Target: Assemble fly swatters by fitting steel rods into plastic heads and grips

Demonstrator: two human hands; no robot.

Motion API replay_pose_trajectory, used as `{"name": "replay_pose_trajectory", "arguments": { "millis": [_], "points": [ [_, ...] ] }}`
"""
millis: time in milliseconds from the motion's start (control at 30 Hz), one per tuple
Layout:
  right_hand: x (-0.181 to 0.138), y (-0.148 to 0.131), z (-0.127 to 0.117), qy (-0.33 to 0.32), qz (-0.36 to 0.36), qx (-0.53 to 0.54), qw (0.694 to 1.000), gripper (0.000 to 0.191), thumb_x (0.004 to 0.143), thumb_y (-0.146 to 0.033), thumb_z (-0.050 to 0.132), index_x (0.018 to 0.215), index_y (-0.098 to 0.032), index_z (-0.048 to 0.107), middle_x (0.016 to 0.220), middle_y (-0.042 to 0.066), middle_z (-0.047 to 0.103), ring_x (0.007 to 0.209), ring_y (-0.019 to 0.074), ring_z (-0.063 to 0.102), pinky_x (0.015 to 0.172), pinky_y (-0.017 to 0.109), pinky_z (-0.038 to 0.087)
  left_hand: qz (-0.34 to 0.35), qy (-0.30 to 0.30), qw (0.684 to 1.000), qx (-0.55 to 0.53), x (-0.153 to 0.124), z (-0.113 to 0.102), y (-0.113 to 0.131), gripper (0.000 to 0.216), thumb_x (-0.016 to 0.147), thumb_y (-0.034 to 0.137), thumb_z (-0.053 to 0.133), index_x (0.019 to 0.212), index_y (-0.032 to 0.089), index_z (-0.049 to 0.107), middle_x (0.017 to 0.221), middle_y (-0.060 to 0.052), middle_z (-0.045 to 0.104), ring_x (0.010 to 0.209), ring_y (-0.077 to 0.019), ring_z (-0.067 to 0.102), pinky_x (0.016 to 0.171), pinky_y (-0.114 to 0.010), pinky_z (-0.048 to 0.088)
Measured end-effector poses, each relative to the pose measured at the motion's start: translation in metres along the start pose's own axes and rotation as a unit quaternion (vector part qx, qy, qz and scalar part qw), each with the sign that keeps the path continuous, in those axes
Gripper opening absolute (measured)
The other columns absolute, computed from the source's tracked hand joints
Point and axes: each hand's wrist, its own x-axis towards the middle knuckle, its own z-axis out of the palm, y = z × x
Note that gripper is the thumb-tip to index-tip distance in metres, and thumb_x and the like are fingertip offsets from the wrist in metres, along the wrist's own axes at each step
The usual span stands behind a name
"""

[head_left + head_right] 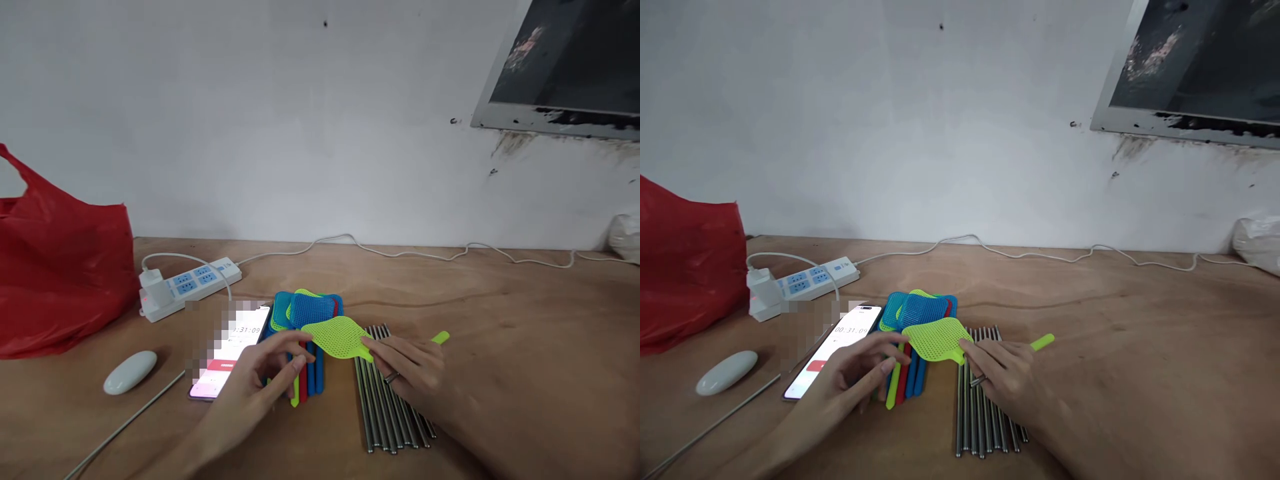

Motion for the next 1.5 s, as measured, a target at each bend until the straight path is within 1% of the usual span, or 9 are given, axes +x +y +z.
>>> {"name": "replay_pose_trajectory", "arguments": {
  "millis": [167, 300, 533, 700, 867, 1067, 1300, 1400, 1500],
  "points": [
    [-0.006, -0.003, 0.003, -0.066, 0.013, 0.012, 0.998, 0.042, 0.091, 0.000, 0.050, 0.128, -0.017, 0.063, 0.093, 0.006, 0.078, 0.073, 0.0155, 0.074, 0.056, 0.026, 0.055, -0.001, -0.042, 0.999, 0.032, -0.005, 0.002, -0.002, 0.042, 0.095, 0.050, 0.056, 0.127, 0.024, 0.065, 0.079, -0.004, 0.071, 0.071, -0.0192, 0.066, 0.058, -0.025, 0.055],
    [-0.001, -0.008, 0.001, -0.129, 0.033, 0.005, 0.991, 0.053, 0.090, 0.000, 0.043, 0.138, -0.019, 0.054, 0.106, 0.007, 0.077, 0.078, 0.0161, 0.073, 0.056, 0.026, 0.053, 0.004, -0.002, 0.997, 0.071, -0.003, -0.002, -0.003, 0.045, 0.095, 0.049, 0.056, 0.134, 0.027, 0.061, 0.096, -0.006, 0.074, 0.088, -0.0230, 0.069, 0.079, -0.035, 0.058],
    [0.006, -0.017, 0.003, -0.252, 0.092, -0.051, 0.962, 0.058, 0.091, -0.017, 0.049, 0.148, -0.017, 0.040, 0.133, 0.011, 0.065, 0.086, 0.0223, 0.072, 0.052, 0.029, 0.049, 0.035, 0.054, 0.984, 0.164, 0.009, -0.012, -0.007, 0.044, 0.096, 0.046, 0.055, 0.137, 0.033, 0.058, 0.135, -0.004, 0.064, 0.122, -0.0291, 0.059, 0.103, -0.046, 0.048],
    [0.006, -0.012, 0.001, -0.226, 0.115, -0.059, 0.966, 0.042, 0.093, -0.020, 0.048, 0.135, -0.019, 0.053, 0.108, 0.008, 0.070, 0.068, 0.0192, 0.068, 0.046, 0.028, 0.039, 0.043, 0.059, 0.972, 0.221, 0.019, -0.016, -0.008, 0.043, 0.096, 0.045, 0.053, 0.135, 0.029, 0.059, 0.135, -0.003, 0.065, 0.126, -0.0304, 0.057, 0.107, -0.048, 0.044],
    [0.011, -0.009, -0.005, -0.201, 0.135, -0.010, 0.970, 0.025, 0.093, -0.018, 0.045, 0.112, -0.021, 0.062, 0.094, 0.005, 0.065, 0.071, 0.0182, 0.065, 0.050, 0.026, 0.039, 0.065, 0.062, 0.960, 0.265, 0.025, -0.018, -0.011, 0.042, 0.096, 0.043, 0.053, 0.134, 0.026, 0.060, 0.132, -0.007, 0.066, 0.122, -0.0318, 0.060, 0.102, -0.048, 0.049],
    [0.013, -0.010, -0.005, -0.174, 0.142, 0.010, 0.974, 0.019, 0.095, -0.017, 0.043, 0.096, -0.021, 0.062, 0.086, 0.004, 0.062, 0.067, 0.0173, 0.061, 0.054, 0.026, 0.040, 0.142, 0.084, 0.918, 0.360, 0.023, -0.016, -0.015, 0.042, 0.099, 0.040, 0.047, 0.137, 0.024, 0.056, 0.150, -0.011, 0.048, 0.135, -0.0342, 0.047, 0.107, -0.054, 0.044],
    [0.010, -0.006, -0.009, -0.094, 0.169, 0.052, 0.980, 0.023, 0.101, -0.018, 0.039, 0.097, -0.021, 0.062, 0.087, 0.005, 0.066, 0.076, 0.0186, 0.064, 0.067, 0.029, 0.046, 0.204, -0.068, 0.880, 0.425, 0.019, -0.011, -0.012, 0.049, 0.101, 0.040, 0.050, 0.148, 0.028, 0.045, 0.152, -0.006, 0.049, 0.144, -0.0326, 0.036, 0.119, -0.061, 0.025],
    [0.010, -0.005, -0.012, -0.054, 0.158, 0.067, 0.984, 0.021, 0.100, -0.017, 0.040, 0.101, -0.021, 0.061, 0.088, 0.005, 0.067, 0.076, 0.0186, 0.064, 0.068, 0.029, 0.046, 0.192, -0.085, 0.874, 0.439, 0.018, -0.011, -0.012, 0.051, 0.102, 0.042, 0.048, 0.150, 0.027, 0.043, 0.153, -0.006, 0.046, 0.145, -0.0325, 0.035, 0.119, -0.062, 0.023],
    [0.009, -0.005, -0.012, -0.059, 0.155, 0.058, 0.984, 0.020, 0.099, -0.015, 0.041, 0.099, -0.022, 0.060, 0.087, 0.005, 0.068, 0.075, 0.0191, 0.064, 0.065, 0.030, 0.045, 0.186, -0.082, 0.874, 0.441, 0.018, -0.010, -0.012, 0.050, 0.103, 0.041, 0.047, 0.149, 0.025, 0.044, 0.155, -0.007, 0.044, 0.145, -0.0311, 0.035, 0.119, -0.059, 0.026]
  ]
}}
